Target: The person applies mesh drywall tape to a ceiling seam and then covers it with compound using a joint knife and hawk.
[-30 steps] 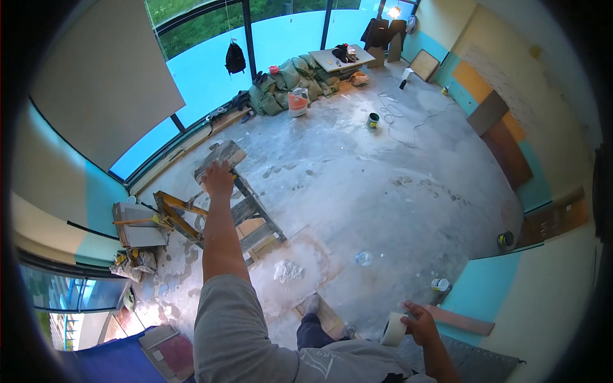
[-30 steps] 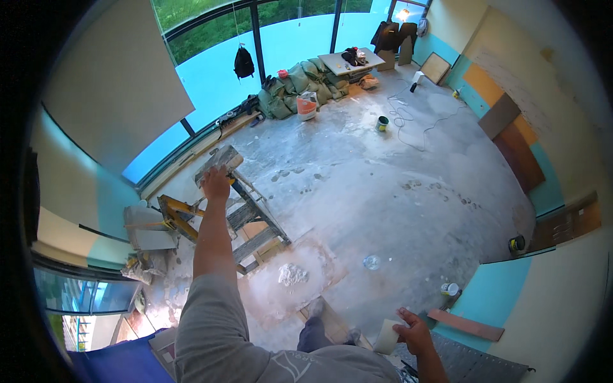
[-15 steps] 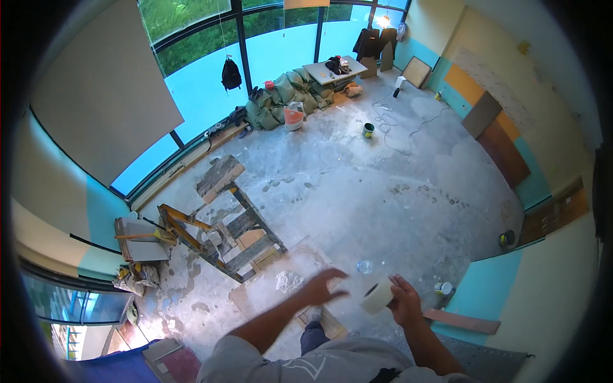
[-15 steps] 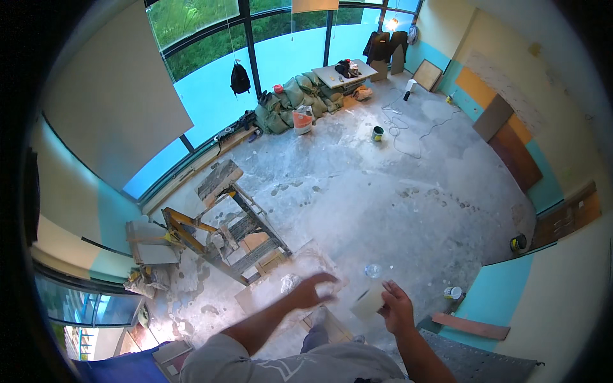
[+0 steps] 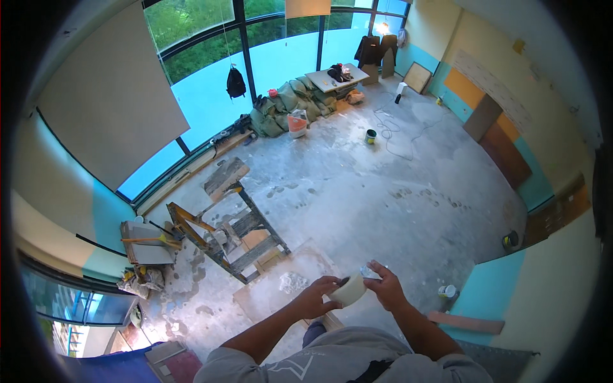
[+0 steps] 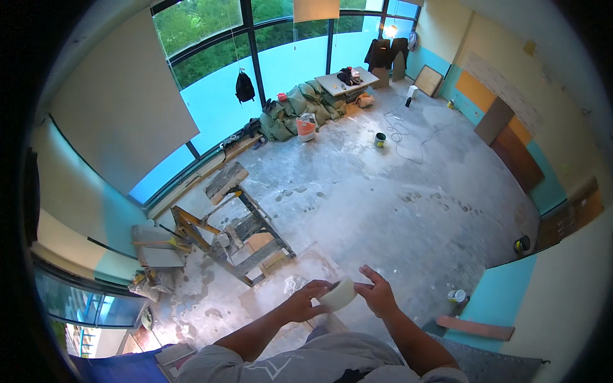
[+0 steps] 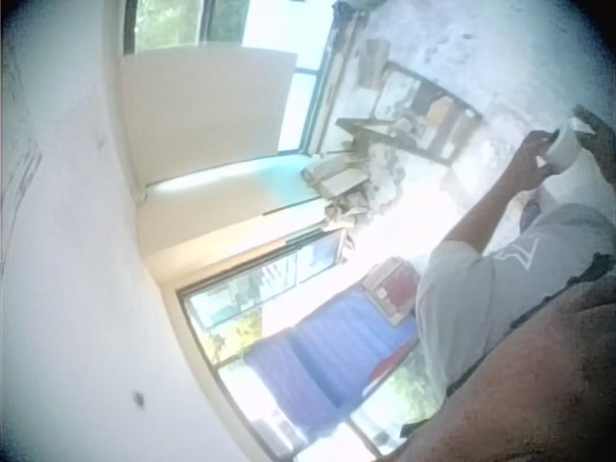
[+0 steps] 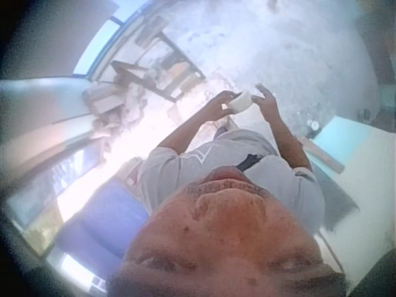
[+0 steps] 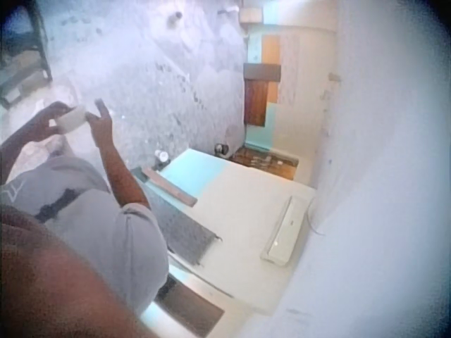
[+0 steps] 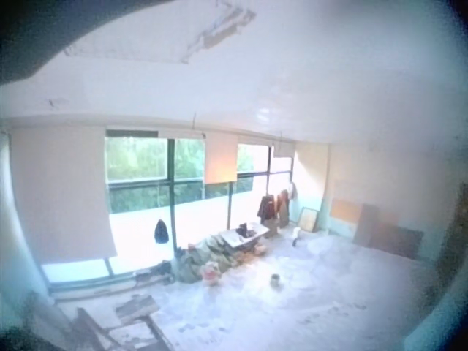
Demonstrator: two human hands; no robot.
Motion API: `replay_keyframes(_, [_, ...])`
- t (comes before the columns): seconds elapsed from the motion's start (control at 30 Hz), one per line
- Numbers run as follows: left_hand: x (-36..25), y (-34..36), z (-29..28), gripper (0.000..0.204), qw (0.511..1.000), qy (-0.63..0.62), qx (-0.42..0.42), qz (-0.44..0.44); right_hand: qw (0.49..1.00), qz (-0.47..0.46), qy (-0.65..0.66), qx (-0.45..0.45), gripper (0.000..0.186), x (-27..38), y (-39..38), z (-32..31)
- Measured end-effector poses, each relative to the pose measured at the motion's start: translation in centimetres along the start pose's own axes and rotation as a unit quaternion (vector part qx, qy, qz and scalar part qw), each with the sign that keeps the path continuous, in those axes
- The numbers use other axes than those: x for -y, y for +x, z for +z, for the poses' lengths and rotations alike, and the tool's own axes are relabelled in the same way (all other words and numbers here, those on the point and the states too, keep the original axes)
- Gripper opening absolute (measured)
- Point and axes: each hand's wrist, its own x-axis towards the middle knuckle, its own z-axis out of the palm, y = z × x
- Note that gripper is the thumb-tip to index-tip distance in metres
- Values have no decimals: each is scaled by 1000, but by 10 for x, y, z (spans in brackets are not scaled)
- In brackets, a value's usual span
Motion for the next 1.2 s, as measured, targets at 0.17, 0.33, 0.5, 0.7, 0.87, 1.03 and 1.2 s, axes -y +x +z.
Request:
replay_keyframes(0.17, [-10,-11,4,37,999,38,-8,-32,999,24,21,-7,71,7,-6,5])
replay_keyframes(0.33, [-10,-16,7,37,999,35,-12,-34,999,26,31,-13,73,-3,-3,7])
replay_keyframes(0.5, [7,-31,-1,52,998,60,-24,-25,999,-20,36,5,72,-2,1,23])
replay_keyframes(0.7, [35,-40,-85,57,946,223,-233,-34,989,16,128,-77,48,2,3,19])
replay_keyframes(0.87, [93,-109,-266,43,661,495,-531,-187,992,88,-6,-90,28,-44,1,-20])
replay_keyframes(1.03, [112,-146,-348,46,547,492,-611,-293,985,77,-144,-63,22,-63,-22,-41])
replay_keyframes(1.2, [133,-148,-361,44,584,454,-546,-392,955,34,-296,2,32,-69,-30,-49])
